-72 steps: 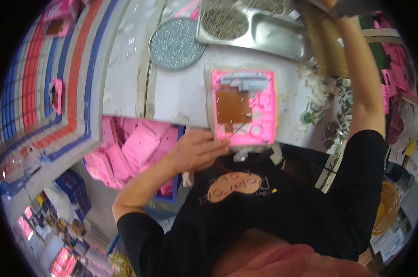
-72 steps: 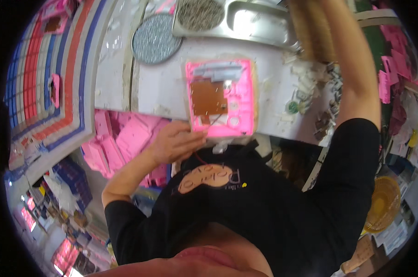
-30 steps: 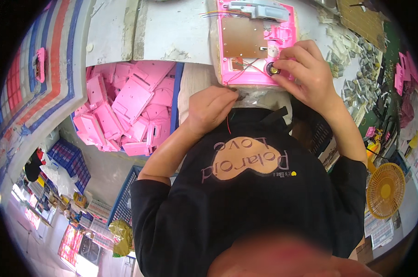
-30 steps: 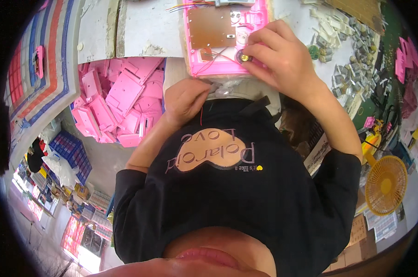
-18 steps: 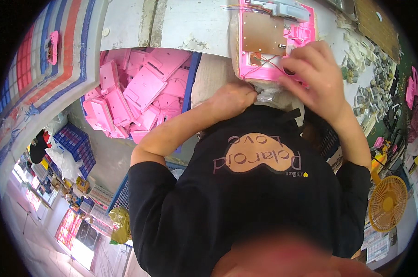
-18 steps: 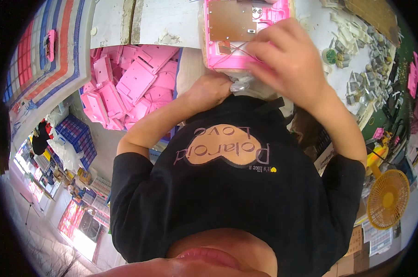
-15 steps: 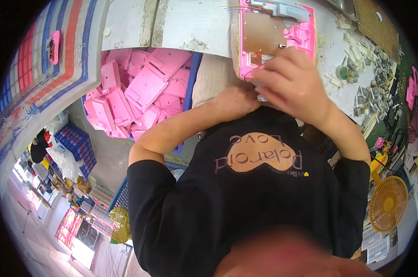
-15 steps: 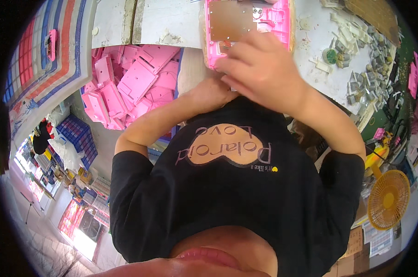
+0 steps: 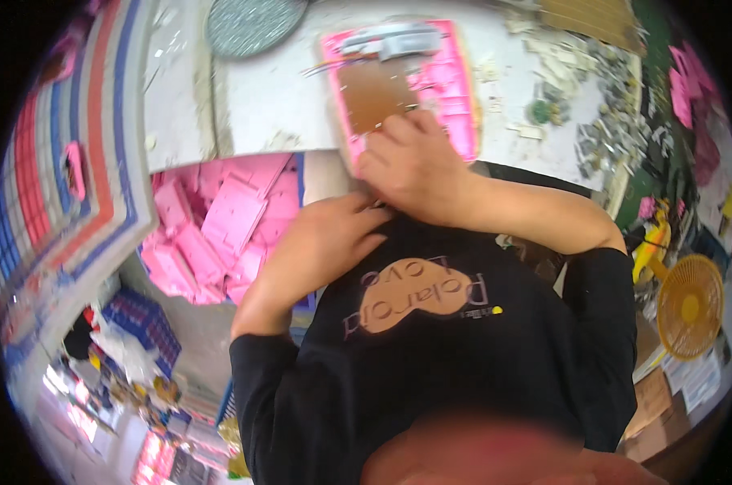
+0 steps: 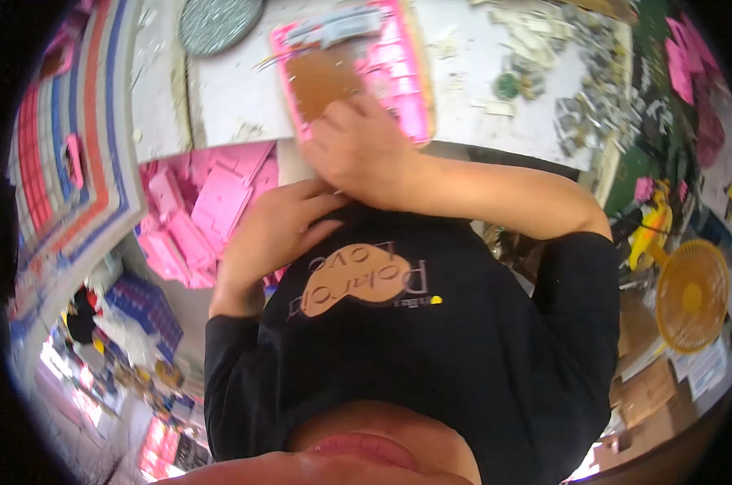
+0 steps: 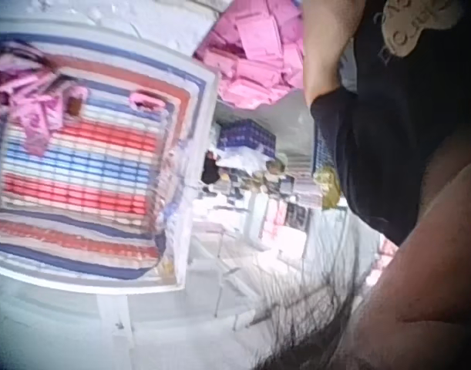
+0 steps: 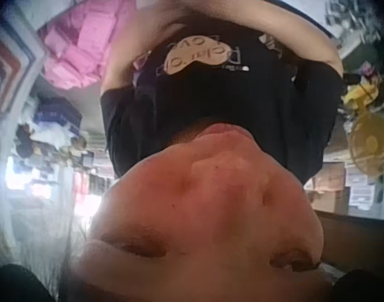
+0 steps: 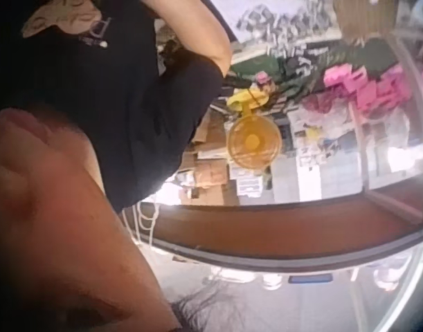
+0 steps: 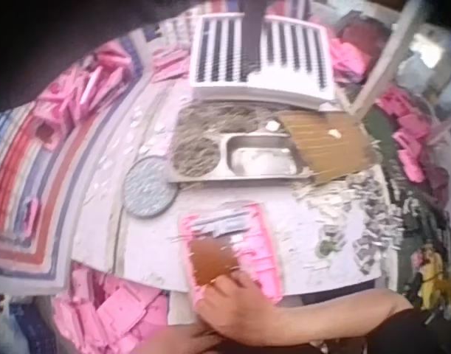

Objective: Assembling the internal components and housing of a pink plastic toy or electronic device, including soldering wires and using an electric screwdriver.

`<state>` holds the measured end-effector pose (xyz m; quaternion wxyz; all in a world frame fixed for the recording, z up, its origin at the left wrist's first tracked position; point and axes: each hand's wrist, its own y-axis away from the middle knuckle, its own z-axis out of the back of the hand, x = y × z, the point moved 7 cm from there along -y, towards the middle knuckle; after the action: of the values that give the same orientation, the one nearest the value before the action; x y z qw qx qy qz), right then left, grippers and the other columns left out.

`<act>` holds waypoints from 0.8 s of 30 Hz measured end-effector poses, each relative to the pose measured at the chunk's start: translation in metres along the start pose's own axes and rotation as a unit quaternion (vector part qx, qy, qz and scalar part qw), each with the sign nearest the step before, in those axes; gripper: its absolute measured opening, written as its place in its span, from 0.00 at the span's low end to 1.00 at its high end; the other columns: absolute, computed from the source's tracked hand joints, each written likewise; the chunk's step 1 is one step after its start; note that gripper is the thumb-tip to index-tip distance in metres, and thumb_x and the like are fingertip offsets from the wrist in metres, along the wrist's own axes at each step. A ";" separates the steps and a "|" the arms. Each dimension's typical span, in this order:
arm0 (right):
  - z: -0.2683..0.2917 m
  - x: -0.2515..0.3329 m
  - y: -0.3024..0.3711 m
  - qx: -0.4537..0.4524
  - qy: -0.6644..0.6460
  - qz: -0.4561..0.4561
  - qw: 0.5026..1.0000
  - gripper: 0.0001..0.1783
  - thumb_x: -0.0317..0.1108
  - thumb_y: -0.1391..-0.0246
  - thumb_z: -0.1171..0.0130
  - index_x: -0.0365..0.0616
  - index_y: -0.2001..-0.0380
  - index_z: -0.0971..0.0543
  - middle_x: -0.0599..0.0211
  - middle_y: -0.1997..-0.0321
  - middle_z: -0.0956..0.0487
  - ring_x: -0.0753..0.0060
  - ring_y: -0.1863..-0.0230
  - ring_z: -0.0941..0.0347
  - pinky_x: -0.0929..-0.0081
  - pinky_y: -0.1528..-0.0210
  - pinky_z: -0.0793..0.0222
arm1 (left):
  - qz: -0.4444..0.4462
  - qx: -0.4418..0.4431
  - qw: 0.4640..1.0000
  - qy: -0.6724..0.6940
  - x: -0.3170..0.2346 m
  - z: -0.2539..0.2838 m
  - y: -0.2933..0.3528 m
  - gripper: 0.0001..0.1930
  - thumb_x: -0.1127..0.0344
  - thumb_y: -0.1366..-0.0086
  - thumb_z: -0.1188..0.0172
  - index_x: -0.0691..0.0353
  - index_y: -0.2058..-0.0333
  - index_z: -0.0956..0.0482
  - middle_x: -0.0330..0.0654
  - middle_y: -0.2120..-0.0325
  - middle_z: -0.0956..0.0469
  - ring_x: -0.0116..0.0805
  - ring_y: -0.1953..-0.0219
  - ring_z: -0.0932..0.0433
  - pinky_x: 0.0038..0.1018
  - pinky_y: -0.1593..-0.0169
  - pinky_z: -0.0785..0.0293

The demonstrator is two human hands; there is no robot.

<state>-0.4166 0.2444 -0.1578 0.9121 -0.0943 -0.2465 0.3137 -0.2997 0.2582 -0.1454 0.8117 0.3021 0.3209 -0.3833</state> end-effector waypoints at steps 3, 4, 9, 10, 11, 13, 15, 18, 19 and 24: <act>0.005 -0.001 0.003 0.019 0.012 -0.012 1.000 0.10 0.36 0.54 0.39 0.49 0.67 0.23 0.69 0.64 0.25 0.62 0.58 0.30 0.60 0.52 0.36 | 0.014 -0.125 0.992 -0.007 0.012 0.041 -0.006 0.14 0.69 0.45 0.27 0.59 0.59 0.16 0.46 0.66 0.21 0.45 0.66 0.19 0.36 0.64 0.23; 0.008 -0.001 0.004 0.029 0.013 -0.012 0.999 0.10 0.36 0.54 0.39 0.49 0.66 0.23 0.70 0.64 0.25 0.62 0.58 0.30 0.59 0.52 0.35 | 0.007 -0.191 0.981 -0.033 0.016 0.049 -0.007 0.14 0.69 0.47 0.26 0.57 0.60 0.16 0.45 0.65 0.22 0.46 0.67 0.20 0.36 0.65 0.23; 0.089 -0.056 0.025 -0.040 -0.060 -0.044 0.996 0.14 0.31 0.57 0.28 0.47 0.64 0.18 0.66 0.64 0.18 0.59 0.60 0.22 0.61 0.53 0.30 | -0.107 -0.181 0.978 -0.009 0.041 0.022 -0.025 0.13 0.72 0.48 0.25 0.59 0.62 0.16 0.42 0.68 0.25 0.40 0.69 0.22 0.33 0.67 0.25; 0.112 -0.089 0.039 -0.084 -0.021 -0.111 0.990 0.13 0.29 0.54 0.30 0.45 0.62 0.16 0.64 0.64 0.17 0.57 0.61 0.21 0.63 0.54 0.28 | -0.119 -0.177 0.977 -0.011 0.038 0.023 -0.025 0.13 0.72 0.48 0.25 0.59 0.62 0.16 0.42 0.68 0.25 0.39 0.69 0.22 0.33 0.67 0.25; 0.128 -0.124 0.057 -0.097 0.048 -0.178 0.978 0.13 0.30 0.52 0.31 0.43 0.61 0.16 0.63 0.64 0.17 0.56 0.62 0.21 0.63 0.56 0.28 | -0.130 -0.173 0.976 -0.015 0.037 0.025 -0.025 0.13 0.72 0.47 0.25 0.59 0.62 0.16 0.42 0.68 0.26 0.39 0.69 0.22 0.33 0.67 0.25; 0.146 -0.176 0.086 -0.066 0.122 -0.271 0.953 0.11 0.33 0.48 0.32 0.42 0.62 0.16 0.62 0.65 0.17 0.57 0.60 0.22 0.64 0.55 0.28 | -0.139 -0.149 0.979 -0.013 0.041 0.027 -0.028 0.14 0.73 0.49 0.24 0.60 0.62 0.15 0.41 0.69 0.27 0.37 0.69 0.24 0.31 0.68 0.27; 0.144 -0.196 0.100 -0.038 0.162 -0.312 0.935 0.12 0.38 0.48 0.32 0.43 0.63 0.16 0.63 0.66 0.18 0.55 0.60 0.23 0.60 0.55 0.29 | -0.151 -0.125 0.981 -0.013 0.042 0.031 -0.034 0.14 0.73 0.50 0.24 0.60 0.63 0.15 0.41 0.70 0.27 0.38 0.70 0.24 0.32 0.68 0.27; 0.130 -0.206 0.098 -0.015 0.205 -0.296 0.933 0.14 0.43 0.50 0.30 0.45 0.68 0.16 0.63 0.68 0.20 0.51 0.61 0.25 0.55 0.58 0.29 | -0.164 -0.092 0.982 -0.029 0.038 0.044 -0.044 0.13 0.72 0.48 0.26 0.60 0.63 0.16 0.42 0.70 0.27 0.39 0.70 0.23 0.34 0.68 0.26; 0.127 -0.210 0.098 -0.004 0.200 -0.299 0.933 0.14 0.43 0.49 0.30 0.44 0.67 0.16 0.63 0.67 0.20 0.51 0.60 0.26 0.56 0.57 0.30 | -0.164 -0.081 0.982 -0.038 0.037 0.048 -0.047 0.14 0.72 0.49 0.25 0.60 0.62 0.15 0.42 0.70 0.27 0.39 0.69 0.23 0.33 0.67 0.26; 0.146 -0.197 0.085 -0.044 0.175 -0.274 0.945 0.14 0.40 0.49 0.31 0.42 0.64 0.17 0.61 0.66 0.20 0.51 0.58 0.26 0.57 0.54 0.29 | -0.110 0.041 0.992 -0.038 0.011 0.086 -0.070 0.11 0.71 0.44 0.29 0.63 0.62 0.16 0.43 0.69 0.21 0.38 0.68 0.21 0.34 0.65 0.24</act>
<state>-0.6701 0.1922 -0.1365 0.9866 -0.1161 -0.1132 0.0192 -0.3264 0.1535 -0.1185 0.7629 0.2834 0.3051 -0.4946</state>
